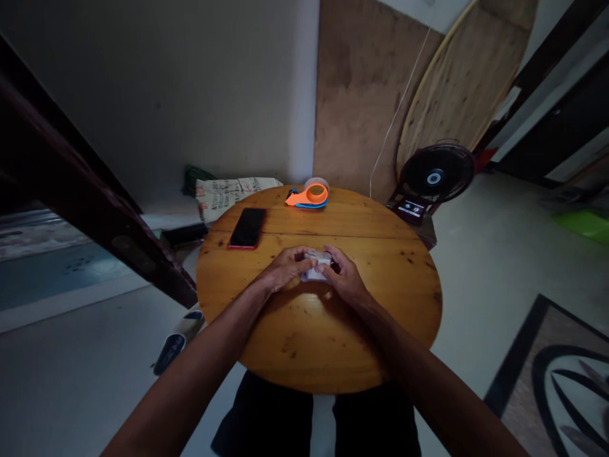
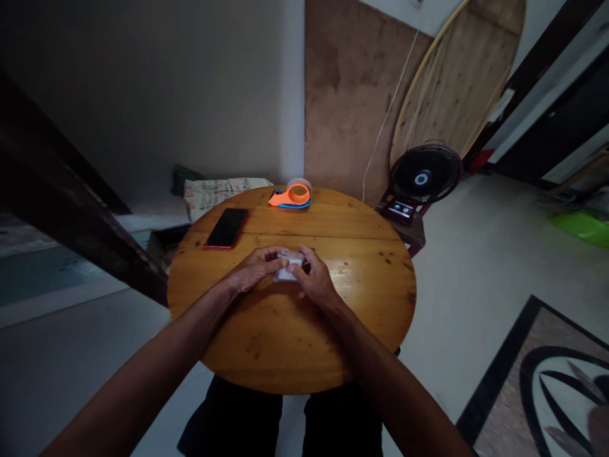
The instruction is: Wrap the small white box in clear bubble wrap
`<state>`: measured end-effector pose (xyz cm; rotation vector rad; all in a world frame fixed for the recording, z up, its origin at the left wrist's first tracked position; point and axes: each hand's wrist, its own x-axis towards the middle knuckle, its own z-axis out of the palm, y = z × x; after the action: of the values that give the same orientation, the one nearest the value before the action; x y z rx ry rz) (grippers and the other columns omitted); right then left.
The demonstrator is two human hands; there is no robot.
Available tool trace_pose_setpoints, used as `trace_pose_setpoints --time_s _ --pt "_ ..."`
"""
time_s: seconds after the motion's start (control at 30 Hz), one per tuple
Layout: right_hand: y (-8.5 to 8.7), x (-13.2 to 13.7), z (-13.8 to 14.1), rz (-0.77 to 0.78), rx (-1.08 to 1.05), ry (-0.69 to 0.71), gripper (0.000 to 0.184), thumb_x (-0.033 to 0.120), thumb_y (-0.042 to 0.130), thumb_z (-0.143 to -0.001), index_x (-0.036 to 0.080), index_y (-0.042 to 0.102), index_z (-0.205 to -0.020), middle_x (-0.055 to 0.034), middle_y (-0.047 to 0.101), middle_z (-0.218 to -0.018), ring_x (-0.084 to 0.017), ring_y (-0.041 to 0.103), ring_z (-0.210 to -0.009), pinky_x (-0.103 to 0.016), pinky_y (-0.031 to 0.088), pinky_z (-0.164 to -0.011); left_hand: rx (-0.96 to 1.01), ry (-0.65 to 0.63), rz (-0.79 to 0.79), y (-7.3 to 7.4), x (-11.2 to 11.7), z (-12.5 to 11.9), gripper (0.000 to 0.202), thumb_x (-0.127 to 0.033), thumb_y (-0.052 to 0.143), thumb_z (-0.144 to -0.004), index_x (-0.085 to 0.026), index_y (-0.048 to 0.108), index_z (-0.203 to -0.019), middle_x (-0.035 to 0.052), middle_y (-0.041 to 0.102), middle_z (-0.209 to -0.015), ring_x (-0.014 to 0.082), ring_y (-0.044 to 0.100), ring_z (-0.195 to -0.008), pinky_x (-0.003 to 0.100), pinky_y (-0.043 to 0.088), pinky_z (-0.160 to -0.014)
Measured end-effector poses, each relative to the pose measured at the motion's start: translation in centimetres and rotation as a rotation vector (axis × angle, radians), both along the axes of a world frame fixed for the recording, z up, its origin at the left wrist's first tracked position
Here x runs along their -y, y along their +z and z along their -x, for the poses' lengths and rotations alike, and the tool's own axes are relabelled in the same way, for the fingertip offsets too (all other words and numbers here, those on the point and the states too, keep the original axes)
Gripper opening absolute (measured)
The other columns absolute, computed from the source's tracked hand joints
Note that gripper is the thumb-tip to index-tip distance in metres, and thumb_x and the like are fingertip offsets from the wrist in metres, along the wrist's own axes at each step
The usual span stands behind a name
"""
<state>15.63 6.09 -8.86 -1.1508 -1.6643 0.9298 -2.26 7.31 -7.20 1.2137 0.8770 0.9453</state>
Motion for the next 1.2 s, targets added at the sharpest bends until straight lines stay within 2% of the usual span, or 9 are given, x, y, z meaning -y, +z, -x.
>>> trace_pose_setpoints --time_s 0.2,0.37,0.5,0.6,0.8,0.93,1.2 --pt "-0.1 -0.1 0.1 -0.007 0.006 -0.011 0.06 0.041 0.064 -0.076 0.012 0.053 -0.128 -0.0142 0.064 -0.114 -0.023 0.062 -0.102 -0.037 0.05 -0.09 -0.06 0.036 -0.014 0.4 0.3 -0.1 0.042 -0.039 0.076 -0.065 -0.012 0.065 -0.095 0.0044 0.067 -0.087 0.0102 0.058 -0.069 0.021 0.045 -0.064" --pt "0.1 0.3 0.1 -0.072 0.053 -0.023 0.052 0.039 0.06 -0.081 0.017 0.053 -0.127 -0.0111 0.065 -0.113 -0.021 0.063 -0.097 -0.034 0.052 -0.082 -0.062 0.046 -0.03 0.5 0.4 -0.2 0.037 -0.037 0.073 -0.067 -0.012 0.064 -0.093 0.0015 0.064 -0.081 0.0082 0.054 -0.064 0.02 0.042 -0.06" --pt "0.3 0.9 0.3 -0.132 0.186 -0.07 0.047 0.038 0.055 -0.085 0.017 0.053 -0.127 -0.0122 0.065 -0.114 -0.022 0.064 -0.093 -0.035 0.053 -0.076 -0.054 0.029 -0.063 0.2 0.4 -0.4 0.036 -0.039 0.07 -0.071 -0.013 0.066 -0.096 0.002 0.065 -0.083 0.0091 0.056 -0.067 0.02 0.043 -0.064" --pt "0.2 1.0 0.5 -0.181 0.248 -0.117 0.046 0.038 0.054 -0.086 0.018 0.053 -0.127 -0.0131 0.064 -0.118 -0.024 0.063 -0.099 -0.037 0.053 -0.078 -0.065 0.0 -0.11 0.0 0.3 -0.5 0.04 -0.041 0.066 -0.074 -0.013 0.065 -0.103 0.0041 0.067 -0.091 0.0109 0.058 -0.072 0.021 0.044 -0.067" --pt "0.4 0.9 0.6 -0.153 0.147 -0.114 0.049 0.037 0.056 -0.084 0.018 0.051 -0.128 -0.0128 0.064 -0.117 -0.022 0.064 -0.092 -0.036 0.054 -0.076 -0.218 0.023 -0.22 0.1 0.4 -0.6 0.041 -0.04 0.06 -0.079 -0.013 0.066 -0.11 0.0069 0.068 -0.101 0.0145 0.06 -0.081 0.023 0.046 -0.07" --pt "0.6 0.9 0.4 -0.127 0.143 -0.102 0.053 0.038 0.056 -0.084 0.016 0.049 -0.131 -0.0128 0.065 -0.114 -0.023 0.063 -0.096 -0.037 0.053 -0.08 -0.226 0.016 -0.257 0.2 0.5 -0.7 0.041 -0.038 0.057 -0.082 -0.015 0.064 -0.115 0.0077 0.068 -0.108 0.0163 0.061 -0.087 0.024 0.047 -0.074" --pt "0.3 0.6 0.1 -0.068 -0.06 -0.068 0.05 0.037 0.053 -0.085 0.018 0.048 -0.131 -0.0123 0.063 -0.121 -0.022 0.06 -0.109 -0.036 0.05 -0.091 -0.138 0.034 -0.163 0.2 0.4 -1.0 0.038 -0.036 0.062 -0.077 -0.013 0.065 -0.108 0.0065 0.068 -0.1 0.0137 0.06 -0.078 0.023 0.045 -0.07"
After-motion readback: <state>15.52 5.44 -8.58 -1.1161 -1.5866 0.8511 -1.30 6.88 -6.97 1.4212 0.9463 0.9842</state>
